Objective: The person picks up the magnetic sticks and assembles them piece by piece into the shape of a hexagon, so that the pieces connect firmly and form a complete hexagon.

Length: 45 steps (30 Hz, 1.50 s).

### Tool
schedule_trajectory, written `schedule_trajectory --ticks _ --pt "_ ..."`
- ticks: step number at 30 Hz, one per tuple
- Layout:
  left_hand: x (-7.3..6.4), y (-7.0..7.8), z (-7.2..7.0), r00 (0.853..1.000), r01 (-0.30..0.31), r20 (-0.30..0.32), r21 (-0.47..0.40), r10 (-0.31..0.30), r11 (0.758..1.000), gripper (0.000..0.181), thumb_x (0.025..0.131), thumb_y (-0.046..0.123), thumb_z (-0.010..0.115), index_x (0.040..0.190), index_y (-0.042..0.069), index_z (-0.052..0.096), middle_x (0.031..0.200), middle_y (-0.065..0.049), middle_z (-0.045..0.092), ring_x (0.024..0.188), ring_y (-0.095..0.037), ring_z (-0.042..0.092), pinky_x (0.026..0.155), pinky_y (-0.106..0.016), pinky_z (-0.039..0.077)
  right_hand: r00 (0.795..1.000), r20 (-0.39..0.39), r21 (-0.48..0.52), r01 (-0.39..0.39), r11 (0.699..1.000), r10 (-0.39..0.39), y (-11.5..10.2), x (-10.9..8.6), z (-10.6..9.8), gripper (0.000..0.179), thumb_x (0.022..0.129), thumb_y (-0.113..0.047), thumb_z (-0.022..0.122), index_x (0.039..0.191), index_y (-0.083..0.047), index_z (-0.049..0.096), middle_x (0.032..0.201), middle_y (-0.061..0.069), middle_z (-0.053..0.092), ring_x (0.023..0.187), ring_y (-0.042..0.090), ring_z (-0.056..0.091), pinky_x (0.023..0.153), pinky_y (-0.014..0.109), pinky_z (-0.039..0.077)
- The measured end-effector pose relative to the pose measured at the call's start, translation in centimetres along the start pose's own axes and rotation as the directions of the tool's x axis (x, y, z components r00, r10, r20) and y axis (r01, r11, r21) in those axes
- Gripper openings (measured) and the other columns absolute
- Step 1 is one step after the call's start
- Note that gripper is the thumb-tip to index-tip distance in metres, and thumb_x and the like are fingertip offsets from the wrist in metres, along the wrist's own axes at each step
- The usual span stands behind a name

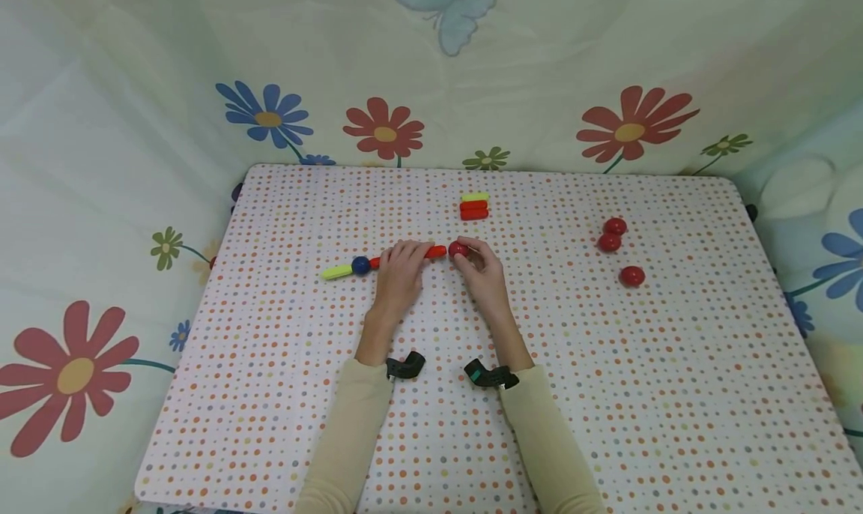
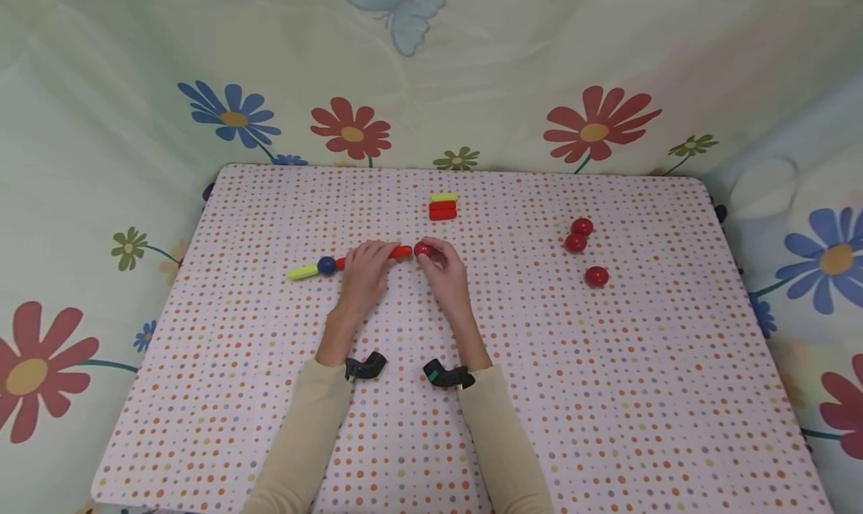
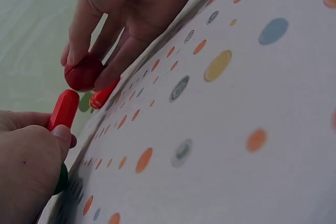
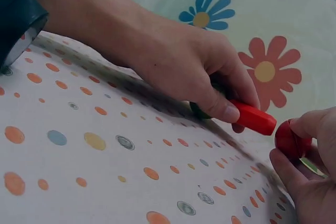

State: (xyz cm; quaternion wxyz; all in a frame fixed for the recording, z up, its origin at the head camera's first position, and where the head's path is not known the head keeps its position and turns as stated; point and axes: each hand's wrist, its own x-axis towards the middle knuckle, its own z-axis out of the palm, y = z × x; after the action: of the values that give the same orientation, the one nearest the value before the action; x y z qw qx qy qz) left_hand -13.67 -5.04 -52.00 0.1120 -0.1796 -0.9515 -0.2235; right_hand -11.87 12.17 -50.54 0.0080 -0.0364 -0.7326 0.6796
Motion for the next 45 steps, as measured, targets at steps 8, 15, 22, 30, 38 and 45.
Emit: schedule_trajectory --ticks 8,15,22,30,38,45 --pt "-0.03 0.10 0.00 1.000 -0.021 -0.004 0.005 0.021 1.000 0.033 0.098 0.024 0.055 0.131 0.020 0.059 0.124 0.001 0.065 0.119 -0.019 0.054 0.102 -0.042 0.040 1.000 0.000 0.044 0.003 0.999 -0.003 0.14 0.04 -0.01 0.035 0.096 -0.011 0.059 0.130 -0.007 0.055 0.140 0.007 0.051 0.129 0.020 0.052 0.098 0.019 0.049" --pt "-0.12 0.07 -0.02 1.000 -0.016 -0.006 -0.002 0.016 1.000 0.033 0.099 0.023 0.055 0.131 0.019 0.060 0.124 0.000 0.065 0.119 -0.020 0.054 0.102 -0.043 0.041 0.999 0.019 0.079 0.031 0.996 -0.032 0.34 0.01 0.06 0.035 0.096 -0.009 0.058 0.131 -0.005 0.054 0.141 0.010 0.049 0.131 0.024 0.051 0.098 0.019 0.049" --pt "-0.20 0.15 -0.16 1.000 -0.015 -0.001 -0.013 0.015 1.000 0.033 0.099 0.023 0.055 0.131 0.019 0.059 0.124 0.000 0.065 0.120 -0.020 0.054 0.102 -0.042 0.040 1.000 0.015 0.071 0.022 0.997 -0.023 0.27 -0.09 0.08 0.036 0.095 -0.009 0.059 0.131 -0.006 0.054 0.142 0.009 0.050 0.131 0.023 0.051 0.098 0.020 0.049" --pt "-0.16 0.21 -0.08 0.999 -0.027 -0.031 -0.011 0.026 1.000 0.033 0.098 0.022 0.056 0.130 0.018 0.060 0.122 0.000 0.066 0.119 -0.020 0.055 0.102 -0.042 0.040 1.000 0.004 0.006 0.029 1.000 -0.029 0.47 0.00 0.01 0.036 0.097 -0.012 0.056 0.133 -0.009 0.056 0.145 0.005 0.050 0.135 0.018 0.048 0.105 0.018 0.042" --pt "0.04 0.15 -0.10 0.998 0.027 -0.049 -0.014 -0.028 1.000 0.046 0.090 -0.002 0.057 0.130 0.019 0.060 0.121 -0.001 0.065 0.121 -0.020 0.054 0.109 -0.042 0.037 0.999 -0.032 -0.047 -0.020 0.999 0.019 0.23 0.14 -0.03 0.035 0.098 -0.018 0.056 0.132 -0.016 0.057 0.139 0.002 0.056 0.130 0.016 0.053 0.106 0.027 0.045" --pt "0.05 0.32 -0.40 0.999 0.049 -0.004 0.014 -0.049 0.999 0.052 0.087 -0.007 0.055 0.132 0.019 0.058 0.126 0.000 0.062 0.126 -0.020 0.050 0.111 -0.045 0.034 0.998 -0.040 -0.069 -0.040 0.997 0.037 0.18 0.24 0.08 0.034 0.098 -0.018 0.054 0.132 -0.014 0.056 0.136 0.005 0.058 0.123 0.018 0.058 0.098 0.025 0.051"
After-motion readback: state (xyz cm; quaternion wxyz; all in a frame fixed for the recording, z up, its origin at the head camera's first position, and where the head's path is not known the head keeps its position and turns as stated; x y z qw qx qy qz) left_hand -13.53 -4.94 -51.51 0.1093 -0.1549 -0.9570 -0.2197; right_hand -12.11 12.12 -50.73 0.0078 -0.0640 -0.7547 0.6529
